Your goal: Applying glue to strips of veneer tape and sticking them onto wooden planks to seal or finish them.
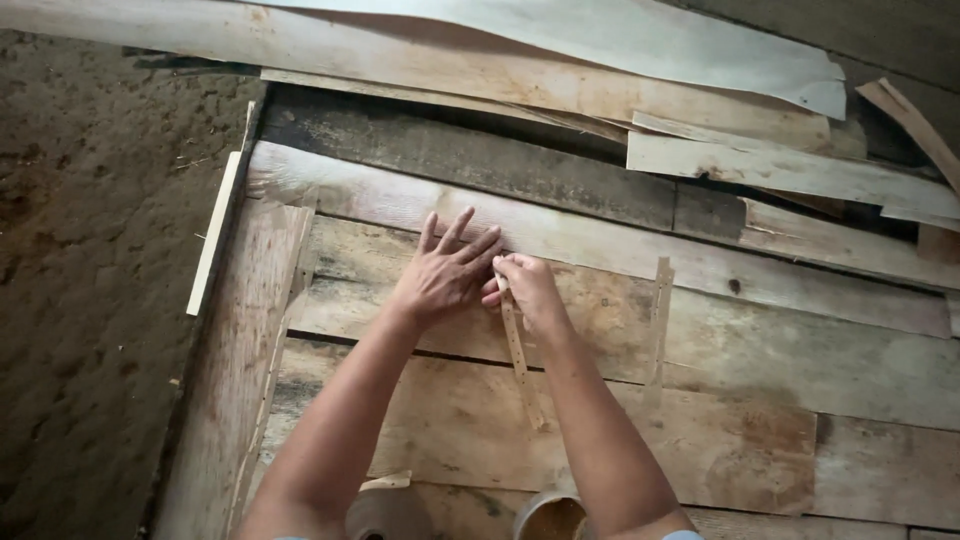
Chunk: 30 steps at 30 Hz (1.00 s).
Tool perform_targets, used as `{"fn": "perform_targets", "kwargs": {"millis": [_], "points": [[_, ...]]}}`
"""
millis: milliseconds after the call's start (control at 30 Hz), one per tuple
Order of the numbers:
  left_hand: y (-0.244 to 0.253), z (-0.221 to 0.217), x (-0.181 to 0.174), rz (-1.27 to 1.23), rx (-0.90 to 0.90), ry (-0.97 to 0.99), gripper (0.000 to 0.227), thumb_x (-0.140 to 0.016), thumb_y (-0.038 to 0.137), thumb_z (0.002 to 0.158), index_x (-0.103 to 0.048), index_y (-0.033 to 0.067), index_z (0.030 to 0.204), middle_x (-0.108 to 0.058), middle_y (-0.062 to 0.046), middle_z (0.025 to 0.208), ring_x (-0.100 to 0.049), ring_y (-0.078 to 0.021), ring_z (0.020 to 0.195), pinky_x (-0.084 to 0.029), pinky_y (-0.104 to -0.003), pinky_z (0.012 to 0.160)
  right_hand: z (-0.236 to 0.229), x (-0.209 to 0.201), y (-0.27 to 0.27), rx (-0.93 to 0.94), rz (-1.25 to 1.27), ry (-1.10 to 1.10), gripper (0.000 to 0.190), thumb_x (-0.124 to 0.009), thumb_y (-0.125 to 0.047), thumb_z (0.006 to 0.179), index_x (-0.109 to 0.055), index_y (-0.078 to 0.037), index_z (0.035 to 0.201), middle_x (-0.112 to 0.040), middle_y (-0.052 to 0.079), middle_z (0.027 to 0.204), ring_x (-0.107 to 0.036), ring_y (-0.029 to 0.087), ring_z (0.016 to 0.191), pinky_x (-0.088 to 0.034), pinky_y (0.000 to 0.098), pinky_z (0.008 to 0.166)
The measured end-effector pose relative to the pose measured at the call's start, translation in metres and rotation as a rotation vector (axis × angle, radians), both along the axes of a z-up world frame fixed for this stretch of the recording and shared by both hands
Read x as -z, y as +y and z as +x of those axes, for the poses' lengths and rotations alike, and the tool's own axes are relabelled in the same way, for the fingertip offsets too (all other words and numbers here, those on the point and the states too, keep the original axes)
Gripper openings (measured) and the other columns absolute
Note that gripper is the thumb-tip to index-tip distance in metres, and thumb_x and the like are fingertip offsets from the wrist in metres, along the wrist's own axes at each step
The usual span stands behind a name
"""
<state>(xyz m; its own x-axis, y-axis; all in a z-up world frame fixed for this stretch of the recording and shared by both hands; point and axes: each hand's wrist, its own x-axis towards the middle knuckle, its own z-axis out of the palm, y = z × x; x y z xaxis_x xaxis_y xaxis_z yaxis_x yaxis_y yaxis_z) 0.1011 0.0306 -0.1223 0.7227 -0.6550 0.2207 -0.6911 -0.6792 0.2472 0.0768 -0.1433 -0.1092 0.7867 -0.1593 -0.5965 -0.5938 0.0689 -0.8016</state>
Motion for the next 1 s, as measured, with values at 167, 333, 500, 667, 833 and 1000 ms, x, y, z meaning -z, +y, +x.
{"fn": "perform_targets", "kwargs": {"millis": [167, 333, 500, 667, 833, 1000], "points": [[0.006, 0.004, 0.003, 0.0, 0.039, 0.025, 0.069, -0.043, 0.039, 0.091, -0.035, 0.0379, 0.159, -0.032, 0.014, 0.166, -0.009, -0.0368, 0.157, -0.019, -0.073, 0.116, -0.002, -0.031, 0.002, -0.073, -0.059, 0.015, 0.022, -0.06, -0.024, 0.095, -0.063, -0.003, 0.089, -0.072, 0.025, 0.072, -0.074, 0.028, 0.053, -0.061, 0.0396, 0.045], [0.007, 0.007, 0.001, -0.026, 0.041, 0.03, 0.065, -0.045, 0.042, 0.091, -0.04, 0.0414, 0.156, -0.037, 0.013, 0.163, -0.012, -0.0412, 0.156, -0.02, -0.072, 0.115, 0.003, -0.019, -0.007, -0.166, -0.107, -0.031, 0.024, -0.06, -0.025, 0.096, -0.062, -0.003, 0.087, -0.072, 0.023, 0.07, -0.073, 0.026, 0.051, -0.06, 0.0383, 0.043], [0.008, 0.009, 0.005, -0.014, 0.053, 0.075, 0.062, -0.048, 0.042, 0.093, -0.041, 0.0435, 0.154, -0.035, 0.015, 0.164, -0.012, -0.0457, 0.154, -0.02, -0.073, 0.115, 0.012, -0.031, -0.01, -0.278, -0.21, 0.047, 0.02, -0.06, -0.021, 0.092, -0.065, -0.003, 0.085, -0.072, 0.021, 0.067, -0.071, 0.022, 0.048, -0.059, 0.0361, 0.044], [0.006, 0.011, 0.009, -0.021, 0.042, 0.06, 0.057, -0.049, 0.043, 0.095, -0.044, 0.0443, 0.152, -0.036, 0.015, 0.163, -0.013, -0.0455, 0.154, -0.021, -0.073, 0.115, 0.017, -0.027, -0.009, -0.247, -0.229, 0.062, 0.018, -0.057, -0.017, 0.089, -0.063, -0.005, 0.078, -0.064, 0.017, 0.054, -0.063, 0.02, 0.039, -0.052, 0.0307, 0.036], [0.006, 0.014, 0.011, -0.034, 0.045, 0.056, 0.055, -0.05, 0.043, 0.097, -0.046, 0.0442, 0.152, -0.039, 0.013, 0.162, -0.015, -0.0466, 0.154, -0.023, -0.073, 0.114, 0.029, -0.02, -0.021, -0.43, -0.292, 0.052, 0.024, -0.06, -0.023, 0.088, -0.064, -0.005, 0.072, -0.067, 0.017, 0.057, -0.065, 0.019, 0.042, -0.053, 0.0316, 0.04], [0.005, 0.011, 0.008, -0.014, 0.015, 0.053, 0.058, -0.057, 0.041, 0.092, -0.049, 0.045, 0.149, -0.041, 0.015, 0.161, -0.018, -0.0465, 0.153, -0.023, -0.072, 0.115, 0.035, -0.041, -0.019, -0.542, -0.316, 0.126, 0.02, -0.061, -0.017, 0.088, -0.065, -0.002, 0.075, -0.068, 0.019, 0.058, -0.068, 0.022, 0.045, -0.057, 0.0341, 0.043]]}}
